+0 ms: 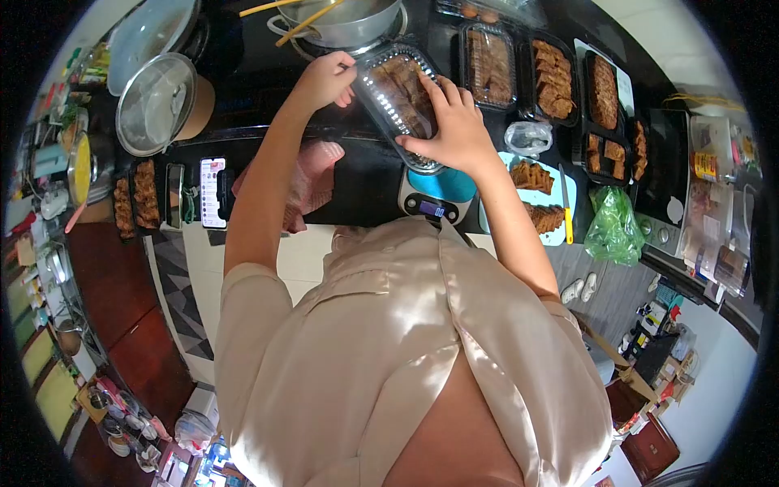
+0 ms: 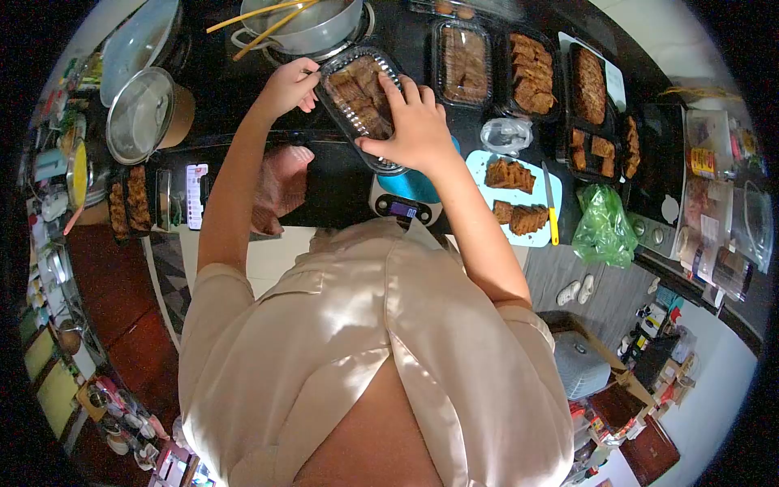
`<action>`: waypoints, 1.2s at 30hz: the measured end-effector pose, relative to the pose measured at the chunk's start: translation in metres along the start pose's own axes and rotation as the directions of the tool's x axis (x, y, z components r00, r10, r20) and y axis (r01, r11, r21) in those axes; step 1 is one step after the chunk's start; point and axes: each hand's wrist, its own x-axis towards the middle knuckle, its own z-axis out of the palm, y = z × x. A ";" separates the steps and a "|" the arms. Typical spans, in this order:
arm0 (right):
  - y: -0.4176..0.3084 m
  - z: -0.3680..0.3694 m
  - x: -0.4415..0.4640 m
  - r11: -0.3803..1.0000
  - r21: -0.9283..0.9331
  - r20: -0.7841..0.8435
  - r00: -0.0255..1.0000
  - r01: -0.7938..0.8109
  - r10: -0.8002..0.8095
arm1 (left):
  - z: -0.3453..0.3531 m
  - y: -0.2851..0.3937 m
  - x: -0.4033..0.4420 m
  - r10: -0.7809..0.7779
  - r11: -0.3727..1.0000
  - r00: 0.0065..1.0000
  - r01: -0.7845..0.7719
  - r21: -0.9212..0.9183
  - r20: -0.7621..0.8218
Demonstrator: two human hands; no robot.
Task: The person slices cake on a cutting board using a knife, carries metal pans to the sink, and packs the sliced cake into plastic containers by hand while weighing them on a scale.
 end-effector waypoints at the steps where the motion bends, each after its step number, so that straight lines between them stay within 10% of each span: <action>1: 0.001 -0.002 0.001 1.000 0.007 0.015 1.000 0.015 -0.015 | 0.001 0.004 0.000 0.006 0.993 1.000 -0.003 0.120 -0.024; 5: 0.011 -0.010 0.006 0.980 0.179 0.014 0.996 0.085 -0.089 | 0.024 -0.014 -0.009 0.220 0.941 0.953 -0.151 0.301 -0.210; 8: 0.031 0.000 0.012 0.959 0.270 -0.284 0.959 0.081 -0.001 | 0.033 -0.012 -0.028 0.028 0.995 0.981 -0.045 -0.085 -0.192; 10: 0.059 0.011 0.010 0.752 0.596 -0.113 0.897 -0.283 0.427 | 0.035 -0.016 -0.038 0.002 0.983 0.978 -0.040 -0.178 -0.209; 13: 0.083 0.003 -0.008 0.386 0.714 0.352 0.777 -0.584 0.522 | 0.041 -0.011 -0.062 -0.010 0.979 0.962 -0.046 -0.197 -0.273; 18: 0.084 0.009 -0.023 -0.076 0.926 0.352 0.775 -0.369 0.525 | 0.063 -0.018 -0.084 -0.063 0.940 0.997 0.046 -0.337 -0.040; 21: 0.080 -0.006 -0.024 -0.114 0.922 0.361 0.718 -0.370 0.595 | 0.069 -0.009 -0.098 -0.115 0.970 0.992 0.099 -0.220 -0.061; 29: 0.063 -0.020 -0.032 -0.209 0.887 0.459 0.734 -0.412 0.500 | 0.105 0.007 -0.114 -0.037 0.781 0.949 -0.167 -0.601 -0.312; 31: 0.077 -0.021 -0.033 -0.178 0.880 0.473 0.774 -0.441 0.421 | 0.100 0.015 -0.124 -0.271 0.757 0.930 0.047 -0.652 -0.247; 36: 0.093 -0.028 -0.032 0.035 0.915 0.360 0.853 -0.402 0.377 | 0.090 0.033 -0.129 -0.004 0.588 0.998 0.051 -0.807 0.060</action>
